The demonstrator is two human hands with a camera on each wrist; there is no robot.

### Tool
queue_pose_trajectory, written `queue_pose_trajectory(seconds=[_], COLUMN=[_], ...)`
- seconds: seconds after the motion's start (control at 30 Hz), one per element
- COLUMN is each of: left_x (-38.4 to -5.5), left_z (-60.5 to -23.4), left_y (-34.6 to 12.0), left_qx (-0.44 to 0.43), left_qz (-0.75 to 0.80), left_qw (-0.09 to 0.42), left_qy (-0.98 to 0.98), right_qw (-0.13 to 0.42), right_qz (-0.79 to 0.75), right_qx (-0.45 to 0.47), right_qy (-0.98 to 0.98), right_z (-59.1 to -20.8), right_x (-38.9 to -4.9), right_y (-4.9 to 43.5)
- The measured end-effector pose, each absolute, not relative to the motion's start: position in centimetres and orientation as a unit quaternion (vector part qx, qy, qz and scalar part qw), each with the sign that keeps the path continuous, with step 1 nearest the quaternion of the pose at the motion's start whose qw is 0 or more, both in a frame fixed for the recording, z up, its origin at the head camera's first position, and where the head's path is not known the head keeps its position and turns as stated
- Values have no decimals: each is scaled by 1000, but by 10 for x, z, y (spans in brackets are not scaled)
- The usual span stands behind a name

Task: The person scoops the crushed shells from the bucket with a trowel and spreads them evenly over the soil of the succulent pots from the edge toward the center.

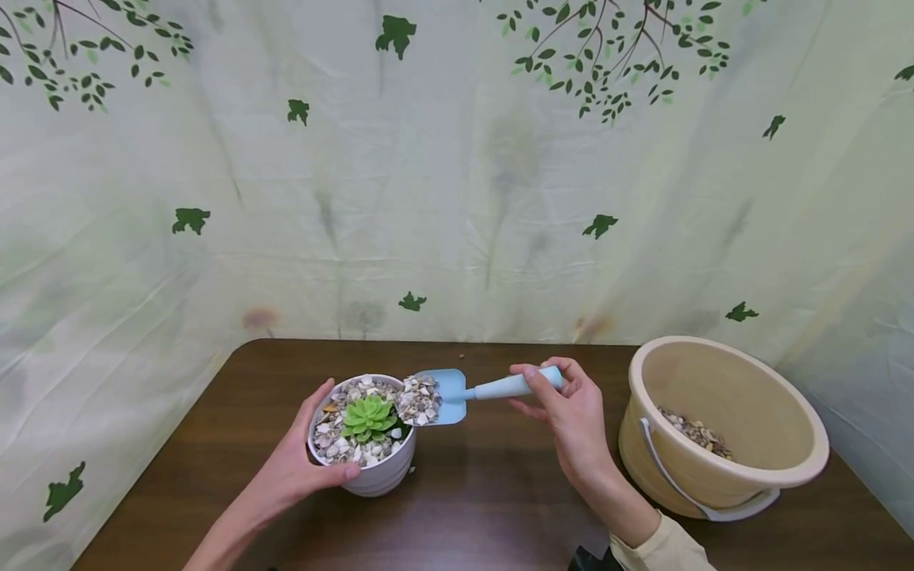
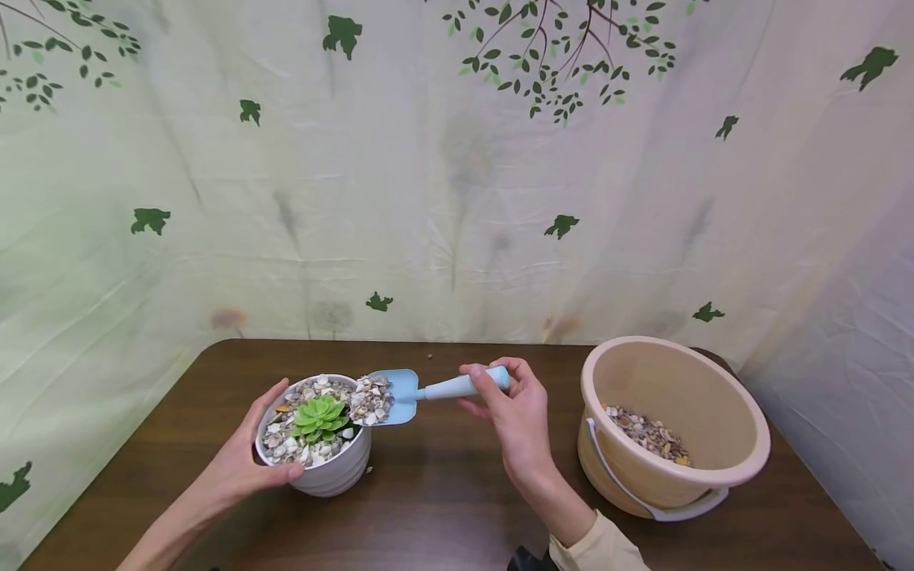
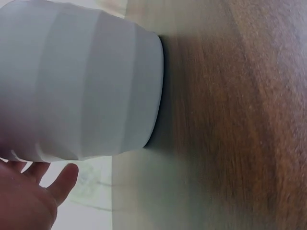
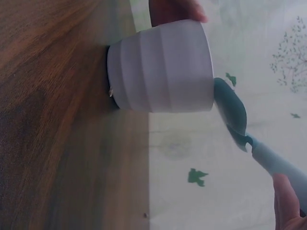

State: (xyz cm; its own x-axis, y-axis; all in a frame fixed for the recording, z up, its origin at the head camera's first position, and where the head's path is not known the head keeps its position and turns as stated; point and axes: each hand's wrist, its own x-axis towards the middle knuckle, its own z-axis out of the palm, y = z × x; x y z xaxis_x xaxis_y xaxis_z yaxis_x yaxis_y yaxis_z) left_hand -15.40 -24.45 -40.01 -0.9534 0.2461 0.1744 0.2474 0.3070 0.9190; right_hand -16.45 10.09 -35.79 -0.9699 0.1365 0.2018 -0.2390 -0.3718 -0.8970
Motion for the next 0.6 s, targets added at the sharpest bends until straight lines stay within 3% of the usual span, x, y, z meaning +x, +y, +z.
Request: queue_pose_trajectory(seconds=[0.6], left_x=[-161], left_z=[-399], left_y=[-260], left_qx=[-221], left_qz=[-600], left_qw=[-26], left_qy=[-768], right_qw=[123], right_qz=[809], right_qx=[58], right_qy=[-572], right_z=[-348], right_x=[-165], right_y=[100])
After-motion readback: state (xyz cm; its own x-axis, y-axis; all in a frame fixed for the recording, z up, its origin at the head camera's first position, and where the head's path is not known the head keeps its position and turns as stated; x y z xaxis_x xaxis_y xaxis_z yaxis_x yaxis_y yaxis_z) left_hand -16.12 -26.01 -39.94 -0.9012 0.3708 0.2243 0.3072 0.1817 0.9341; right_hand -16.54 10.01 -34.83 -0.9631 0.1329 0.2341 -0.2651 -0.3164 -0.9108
